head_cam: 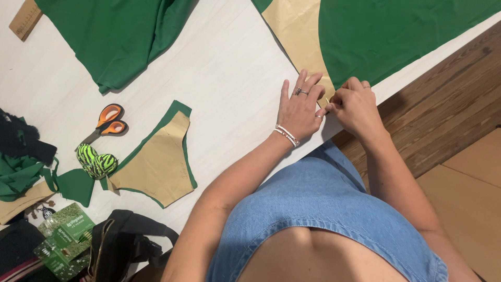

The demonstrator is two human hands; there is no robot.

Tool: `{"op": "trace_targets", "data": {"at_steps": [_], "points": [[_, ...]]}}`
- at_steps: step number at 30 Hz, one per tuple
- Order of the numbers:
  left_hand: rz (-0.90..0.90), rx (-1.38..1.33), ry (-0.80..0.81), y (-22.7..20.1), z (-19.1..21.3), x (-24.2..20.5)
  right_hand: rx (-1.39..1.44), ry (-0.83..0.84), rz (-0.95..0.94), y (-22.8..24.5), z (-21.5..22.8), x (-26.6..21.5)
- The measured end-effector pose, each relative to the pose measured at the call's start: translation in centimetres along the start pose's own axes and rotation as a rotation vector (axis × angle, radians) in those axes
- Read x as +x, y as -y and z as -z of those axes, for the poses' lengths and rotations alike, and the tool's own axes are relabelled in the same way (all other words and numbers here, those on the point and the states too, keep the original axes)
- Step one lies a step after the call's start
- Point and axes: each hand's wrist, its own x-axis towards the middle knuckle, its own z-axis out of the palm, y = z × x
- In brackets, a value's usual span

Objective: The person pins a beige pattern piece onto a green fabric laid out on a white table. They use their hands to align the pattern and insert pins along the edges to secure it in place. A pair of scissors is visible on the table but not used during the clip.

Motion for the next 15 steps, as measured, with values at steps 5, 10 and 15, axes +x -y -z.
{"op": "trace_targets", "data": {"at_steps": [5, 10, 15], "points": [[0.031, -0.024, 0.053, -0.1, 0.5, 0.1, -0.009, 0.022, -0.057, 1.5, 0.8, -0.5], [0.047, -0.025, 0.063, -0.2, 0.4, 0.4, -0.015, -0.066, -0.05, 1.5, -0.2, -0.2], [0.061, -0.002, 0.054, -0.3, 0.6, 0.3, 0.041, -0.101, -0.05, 1.4, -0.7, 0.2]]}}
